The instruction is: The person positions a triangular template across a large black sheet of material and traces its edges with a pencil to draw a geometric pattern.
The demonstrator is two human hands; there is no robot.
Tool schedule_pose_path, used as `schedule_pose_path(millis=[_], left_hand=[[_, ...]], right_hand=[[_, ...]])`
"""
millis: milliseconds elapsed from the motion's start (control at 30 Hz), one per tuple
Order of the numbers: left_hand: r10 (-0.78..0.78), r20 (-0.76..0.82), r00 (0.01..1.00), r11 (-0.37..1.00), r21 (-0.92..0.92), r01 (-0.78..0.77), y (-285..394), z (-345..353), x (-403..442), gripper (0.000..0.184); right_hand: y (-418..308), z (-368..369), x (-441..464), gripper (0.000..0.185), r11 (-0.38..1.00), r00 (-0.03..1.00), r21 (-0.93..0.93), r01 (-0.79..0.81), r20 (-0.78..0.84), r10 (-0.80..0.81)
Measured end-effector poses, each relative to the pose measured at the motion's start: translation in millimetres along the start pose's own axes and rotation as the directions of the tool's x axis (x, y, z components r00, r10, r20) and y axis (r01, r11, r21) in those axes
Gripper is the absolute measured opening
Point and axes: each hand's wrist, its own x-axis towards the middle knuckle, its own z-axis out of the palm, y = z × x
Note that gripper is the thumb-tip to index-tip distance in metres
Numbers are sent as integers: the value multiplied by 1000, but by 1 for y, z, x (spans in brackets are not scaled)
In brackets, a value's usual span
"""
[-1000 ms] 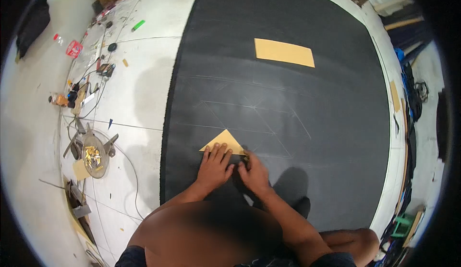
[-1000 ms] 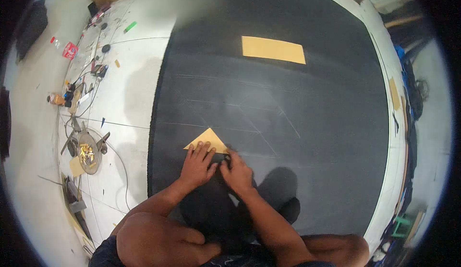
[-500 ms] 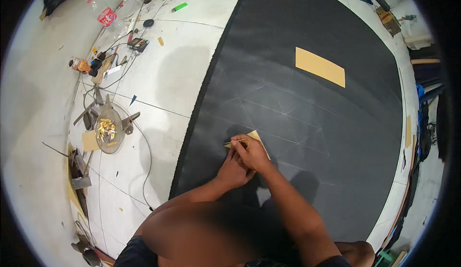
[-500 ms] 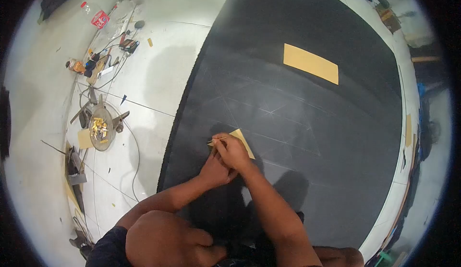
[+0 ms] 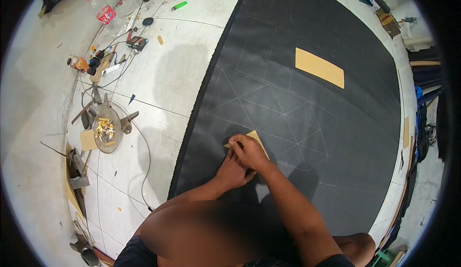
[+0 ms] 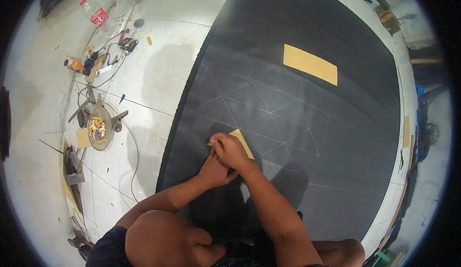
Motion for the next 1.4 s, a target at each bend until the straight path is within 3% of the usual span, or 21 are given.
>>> schedule_pose_path(millis=[167, 233, 267, 333, 433, 633, 1067, 1133, 1267, 1333, 1367, 1400], left_hand=[[-13, 89, 996, 1000, 2, 13, -1, 2, 3, 73], [34, -79, 996, 993, 119, -24, -1, 6, 2, 71], [33, -82, 996, 993, 115, -24, -1, 8, 1, 71], [63, -99, 993, 977, 211, -41, 0, 6, 0, 68], [19, -19, 1000, 976, 217, -15, 6, -2, 1, 66], [70, -112, 991, 978, 204, -46, 5, -1, 0, 65], [48, -41, 998, 975, 218, -38, 4, -3, 0, 70], [54, -46, 997, 972, 231, -42, 1, 2, 1, 71], [71, -89, 993, 984, 169, -56, -2, 5, 4, 73], [71, -94, 993, 988, 145, -57, -1, 1, 6, 68], [72, -94, 993, 988, 144, -58, -1, 0, 7, 68], [45, -21, 999, 979, 202, -40, 3, -7, 10, 64]], right_hand=[[2, -5, -3, 25, 996, 996, -26, 86, 21, -85], [12, -6, -5, 25, 972, 981, -179, 155, -92, -173], [18, -11, -7, 25, 971, 981, -182, 154, -89, -172], [19, -28, -7, 27, 993, 987, -102, -66, -151, 50], [28, -39, -8, 27, 985, 957, -101, -142, -270, 110], [34, -38, -6, 24, 978, 924, -134, -161, -369, 102], [28, -30, -11, 23, 978, 916, -105, -178, -380, 126], [26, -23, -15, 23, 877, 962, -477, 57, -210, -177], [12, -10, -13, 25, 893, 954, -383, 238, -83, -290], [8, -9, -13, 26, 965, 968, -203, 166, -152, -198], [8, -12, -16, 26, 965, 968, -204, 164, -152, -197], [1, -22, -23, 26, 1000, 963, 4, 23, -269, -21]])
